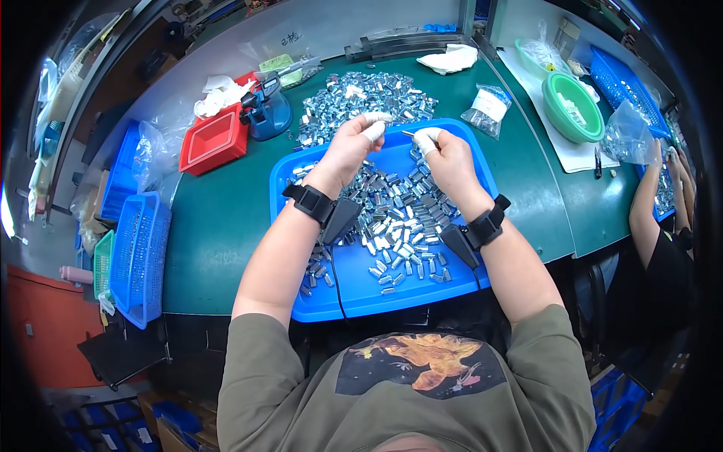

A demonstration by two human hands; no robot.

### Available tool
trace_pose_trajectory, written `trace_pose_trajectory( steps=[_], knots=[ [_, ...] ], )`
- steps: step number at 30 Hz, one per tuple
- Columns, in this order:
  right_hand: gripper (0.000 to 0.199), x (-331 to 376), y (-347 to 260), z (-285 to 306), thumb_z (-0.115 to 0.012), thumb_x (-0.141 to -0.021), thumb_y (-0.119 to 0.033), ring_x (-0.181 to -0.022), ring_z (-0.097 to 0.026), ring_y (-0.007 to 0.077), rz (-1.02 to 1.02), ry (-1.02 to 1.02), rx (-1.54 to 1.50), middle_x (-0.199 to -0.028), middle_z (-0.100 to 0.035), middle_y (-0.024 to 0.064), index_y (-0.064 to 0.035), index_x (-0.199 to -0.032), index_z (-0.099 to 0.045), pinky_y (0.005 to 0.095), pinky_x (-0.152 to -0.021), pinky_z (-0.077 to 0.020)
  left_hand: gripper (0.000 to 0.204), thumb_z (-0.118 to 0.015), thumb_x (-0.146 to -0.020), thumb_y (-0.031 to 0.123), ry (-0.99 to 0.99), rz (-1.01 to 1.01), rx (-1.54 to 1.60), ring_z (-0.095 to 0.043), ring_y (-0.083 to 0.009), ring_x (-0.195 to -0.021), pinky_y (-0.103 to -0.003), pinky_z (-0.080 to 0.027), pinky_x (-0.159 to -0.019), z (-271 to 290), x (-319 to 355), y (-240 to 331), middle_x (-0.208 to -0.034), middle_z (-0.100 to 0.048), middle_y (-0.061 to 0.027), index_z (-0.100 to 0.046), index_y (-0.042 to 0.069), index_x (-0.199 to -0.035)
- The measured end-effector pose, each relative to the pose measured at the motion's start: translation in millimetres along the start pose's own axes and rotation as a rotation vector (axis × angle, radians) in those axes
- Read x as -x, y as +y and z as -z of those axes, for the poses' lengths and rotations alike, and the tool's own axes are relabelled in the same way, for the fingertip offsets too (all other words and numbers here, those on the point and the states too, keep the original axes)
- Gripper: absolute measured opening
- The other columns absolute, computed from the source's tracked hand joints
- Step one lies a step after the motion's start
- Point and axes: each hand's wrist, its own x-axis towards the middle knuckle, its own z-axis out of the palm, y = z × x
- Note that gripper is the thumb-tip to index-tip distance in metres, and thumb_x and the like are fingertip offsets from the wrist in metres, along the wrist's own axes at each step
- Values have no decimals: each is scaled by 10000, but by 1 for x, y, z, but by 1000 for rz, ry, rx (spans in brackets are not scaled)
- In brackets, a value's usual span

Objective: Sorting and inspecting small metal components on a blue tray at a manual workstation.

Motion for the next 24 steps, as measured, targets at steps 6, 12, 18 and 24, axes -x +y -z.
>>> trace_pose_trajectory(
  steps=[6,12,18,24],
  knots=[
    [164,2,-1,-1,-576,-828,-163,-581,-578,176,94,62,-26,-684,-617,118,-17,-866,-642,295,-524,-438,213,-544,-875,150,-99,-12,363,-569,-117,-755,-244,-466,-664,-12,9,4,-847,-584,-34,-551,32,-1053],
    [157,4,3,-4,-553,-839,-131,-613,-527,105,125,51,68,-705,-603,60,4,-880,-622,258,-537,-414,212,-564,-862,128,-123,-47,213,-614,-134,-777,-234,-489,-654,-14,9,7,-893,-625,-69,-557,21,-1044],
    [173,4,4,-2,-525,-865,-152,-604,-474,55,12,-40,-105,-697,-575,-2,-8,-873,-620,225,-522,-376,176,-557,-859,86,-127,-162,17,-623,-134,-740,-228,-493,-634,-16,10,7,-862,-638,-83,-574,12,-1018],
    [195,2,2,0,-503,-892,-208,-558,-396,23,-204,-153,-504,-662,-510,-58,-53,-858,-617,202,-481,-308,173,-547,-862,74,-129,-191,23,-618,-128,-732,-230,-491,-632,-21,13,7,-852,-638,-81,-575,14,-1022]
  ],
)
